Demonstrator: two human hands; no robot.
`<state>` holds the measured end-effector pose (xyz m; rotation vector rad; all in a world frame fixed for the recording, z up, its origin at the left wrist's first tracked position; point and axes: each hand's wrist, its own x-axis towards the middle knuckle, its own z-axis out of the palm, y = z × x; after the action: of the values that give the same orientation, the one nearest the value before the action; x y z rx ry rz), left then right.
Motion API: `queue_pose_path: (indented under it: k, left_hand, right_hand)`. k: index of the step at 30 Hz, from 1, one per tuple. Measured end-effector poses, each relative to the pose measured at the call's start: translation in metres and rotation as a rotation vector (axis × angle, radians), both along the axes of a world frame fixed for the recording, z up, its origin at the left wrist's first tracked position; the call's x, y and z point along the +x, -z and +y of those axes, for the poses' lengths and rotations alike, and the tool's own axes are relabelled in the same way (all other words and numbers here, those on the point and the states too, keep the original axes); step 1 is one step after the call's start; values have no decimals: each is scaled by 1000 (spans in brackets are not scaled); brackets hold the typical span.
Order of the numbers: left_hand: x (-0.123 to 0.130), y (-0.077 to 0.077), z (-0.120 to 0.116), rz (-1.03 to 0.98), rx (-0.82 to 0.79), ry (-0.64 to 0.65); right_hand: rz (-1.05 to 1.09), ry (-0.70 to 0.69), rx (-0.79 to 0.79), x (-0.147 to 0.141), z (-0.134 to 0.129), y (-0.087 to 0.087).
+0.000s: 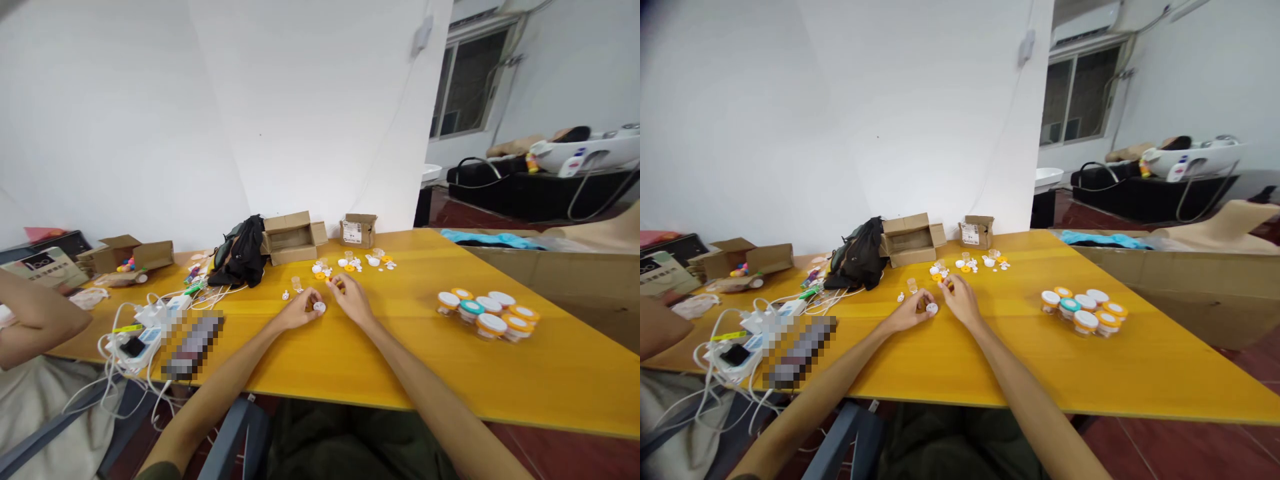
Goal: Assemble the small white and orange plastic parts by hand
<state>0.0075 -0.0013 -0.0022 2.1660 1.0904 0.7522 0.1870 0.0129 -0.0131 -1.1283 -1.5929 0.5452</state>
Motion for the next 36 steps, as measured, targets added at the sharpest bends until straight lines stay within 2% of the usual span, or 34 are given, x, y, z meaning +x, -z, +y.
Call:
queue_pose_path:
  k: [2, 7, 10, 14, 17, 25, 30, 36]
  left_hand:
    - [0, 1, 0, 7, -1, -11]
    - [0, 1, 0, -7, -8, -29]
    - [1, 2, 0, -21, -11, -32]
    - [1, 4, 0, -30, -14, -38]
    - [2, 3, 1, -52, -27, -35]
    - [2, 4, 1, -119, -49, -31]
    - [2, 7, 3, -191, -61, -20]
    - [2, 8, 4, -241, -77, -15]
  right_hand:
    - [-23, 19, -70, 1, 2, 1]
    - [147, 80, 39, 8, 9, 6]
    - [159, 105, -75, 12, 12, 8]
    - [202, 171, 20, 14, 14, 9]
    - [162, 172, -81, 15, 14, 9]
    - [112, -98, -166, 9, 13, 11]
    - [200, -291, -191, 7, 14, 12]
    - [257, -386, -247, 9, 16, 12]
